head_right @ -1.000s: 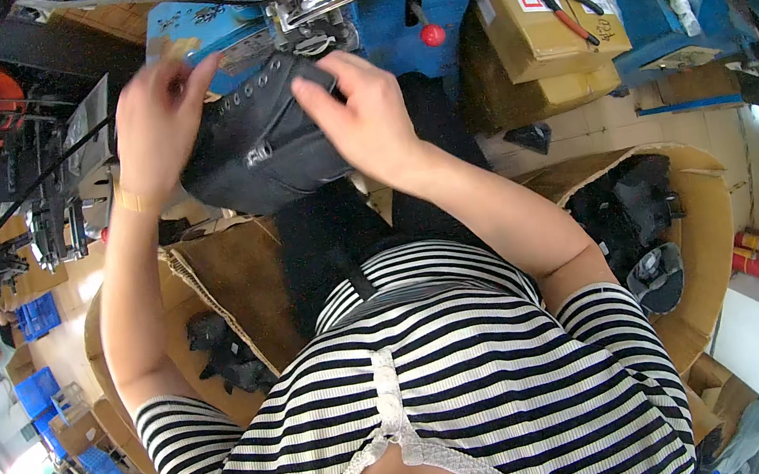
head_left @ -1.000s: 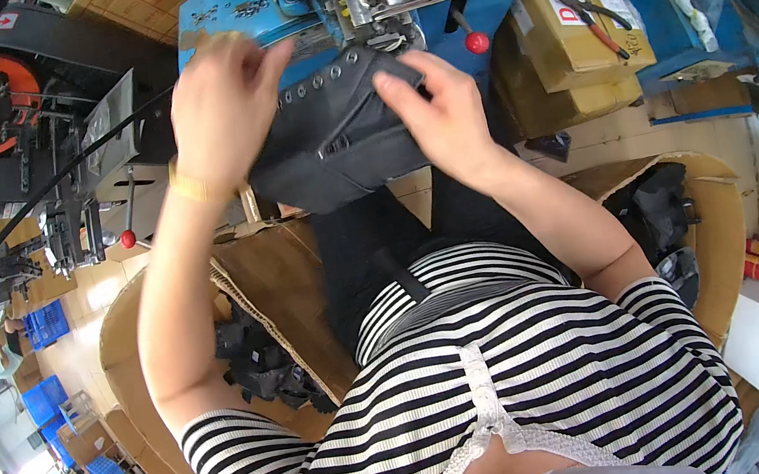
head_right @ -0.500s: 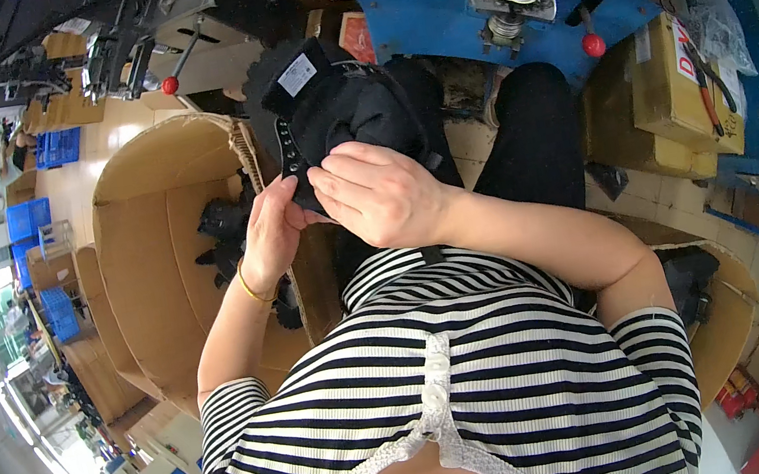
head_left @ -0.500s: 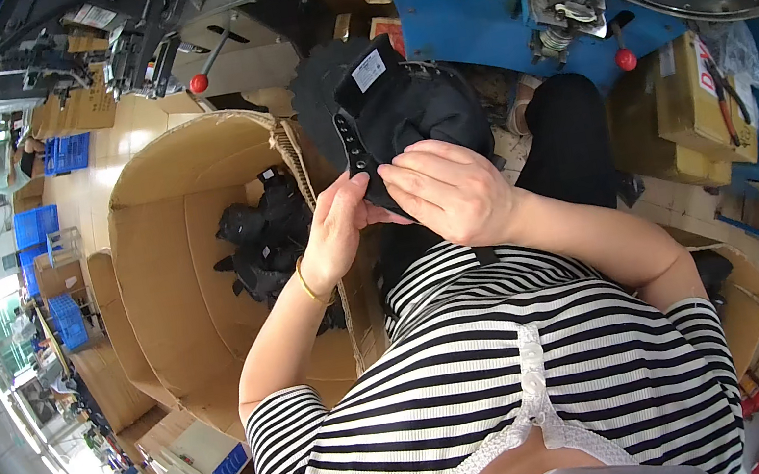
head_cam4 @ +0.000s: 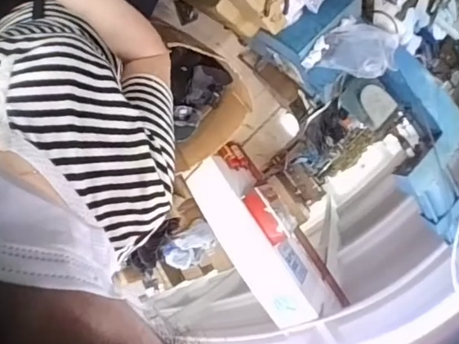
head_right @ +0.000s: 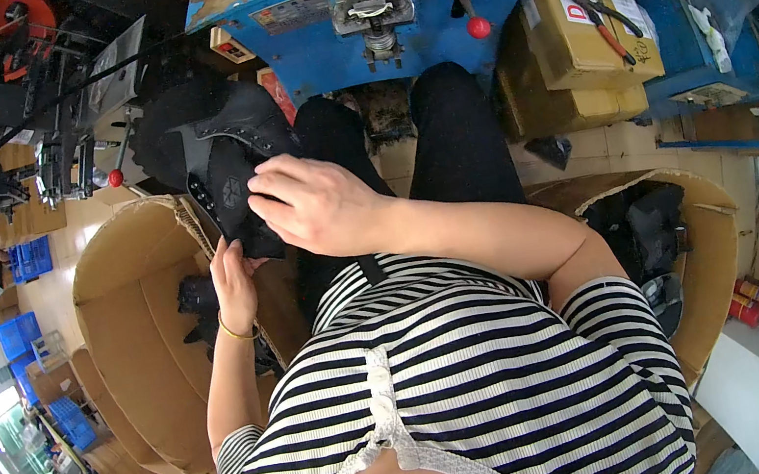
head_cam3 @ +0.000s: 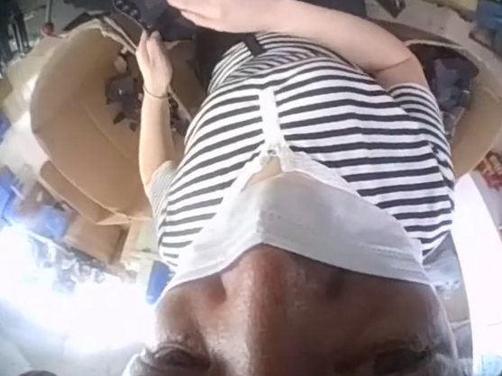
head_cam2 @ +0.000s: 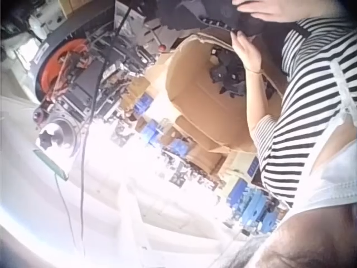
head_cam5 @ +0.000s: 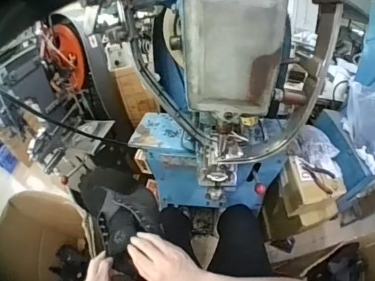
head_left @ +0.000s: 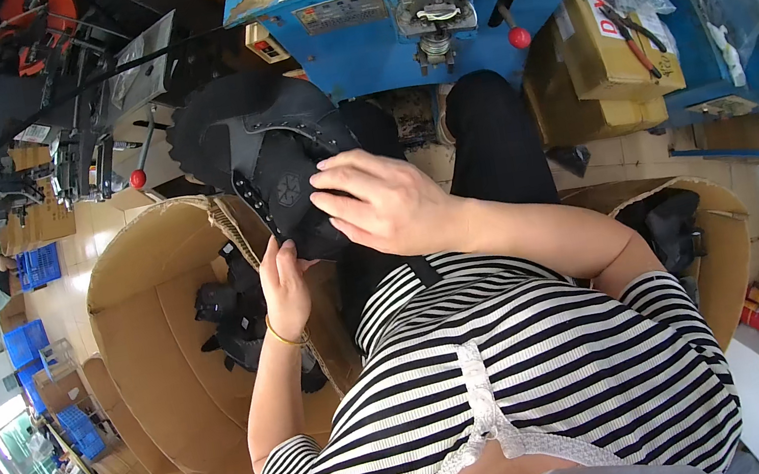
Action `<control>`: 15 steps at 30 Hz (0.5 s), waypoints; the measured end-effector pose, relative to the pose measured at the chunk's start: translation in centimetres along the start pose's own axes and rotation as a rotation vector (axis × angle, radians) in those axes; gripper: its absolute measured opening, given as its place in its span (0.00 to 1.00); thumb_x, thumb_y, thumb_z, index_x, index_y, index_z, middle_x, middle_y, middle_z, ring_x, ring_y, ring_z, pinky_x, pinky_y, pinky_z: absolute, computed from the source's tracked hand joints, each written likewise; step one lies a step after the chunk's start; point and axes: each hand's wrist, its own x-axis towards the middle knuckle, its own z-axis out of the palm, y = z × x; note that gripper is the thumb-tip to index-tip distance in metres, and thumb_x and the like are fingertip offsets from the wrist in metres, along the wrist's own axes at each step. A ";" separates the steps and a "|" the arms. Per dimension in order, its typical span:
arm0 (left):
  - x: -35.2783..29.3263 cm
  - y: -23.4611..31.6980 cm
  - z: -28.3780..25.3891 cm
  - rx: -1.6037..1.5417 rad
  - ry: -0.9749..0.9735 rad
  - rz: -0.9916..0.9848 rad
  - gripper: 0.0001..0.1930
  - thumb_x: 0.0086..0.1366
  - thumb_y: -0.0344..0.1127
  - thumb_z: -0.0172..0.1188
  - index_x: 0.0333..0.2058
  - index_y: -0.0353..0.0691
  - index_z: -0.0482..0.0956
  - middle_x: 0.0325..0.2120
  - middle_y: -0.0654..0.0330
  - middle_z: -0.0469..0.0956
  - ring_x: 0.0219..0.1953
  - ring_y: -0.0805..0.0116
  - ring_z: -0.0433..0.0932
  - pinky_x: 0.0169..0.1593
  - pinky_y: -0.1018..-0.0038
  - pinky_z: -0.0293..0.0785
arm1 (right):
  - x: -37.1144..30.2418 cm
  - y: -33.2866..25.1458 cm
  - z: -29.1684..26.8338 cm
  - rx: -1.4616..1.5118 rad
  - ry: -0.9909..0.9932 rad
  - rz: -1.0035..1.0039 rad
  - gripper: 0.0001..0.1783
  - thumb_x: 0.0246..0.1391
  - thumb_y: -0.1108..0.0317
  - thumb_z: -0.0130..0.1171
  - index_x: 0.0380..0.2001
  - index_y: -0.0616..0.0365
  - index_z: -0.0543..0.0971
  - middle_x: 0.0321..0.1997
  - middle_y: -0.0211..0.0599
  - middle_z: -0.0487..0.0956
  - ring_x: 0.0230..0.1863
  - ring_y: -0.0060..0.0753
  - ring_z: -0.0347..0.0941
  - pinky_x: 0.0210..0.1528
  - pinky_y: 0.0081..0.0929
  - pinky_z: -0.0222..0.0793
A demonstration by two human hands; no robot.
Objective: Inspecting, stretching, and preparing shoe upper leather components near a lasting machinery unit.
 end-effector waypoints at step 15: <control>-3.8 1.5 3.9 -0.094 0.171 0.156 0.22 0.74 0.44 0.36 0.58 0.33 0.59 0.59 0.43 0.64 0.55 0.55 0.70 0.56 0.67 0.69 | -23.6 4.8 -22.5 -0.936 0.781 0.675 0.12 0.49 0.77 0.57 0.39 0.58 0.76 0.41 0.40 0.73 0.42 0.38 0.71 0.47 0.31 0.67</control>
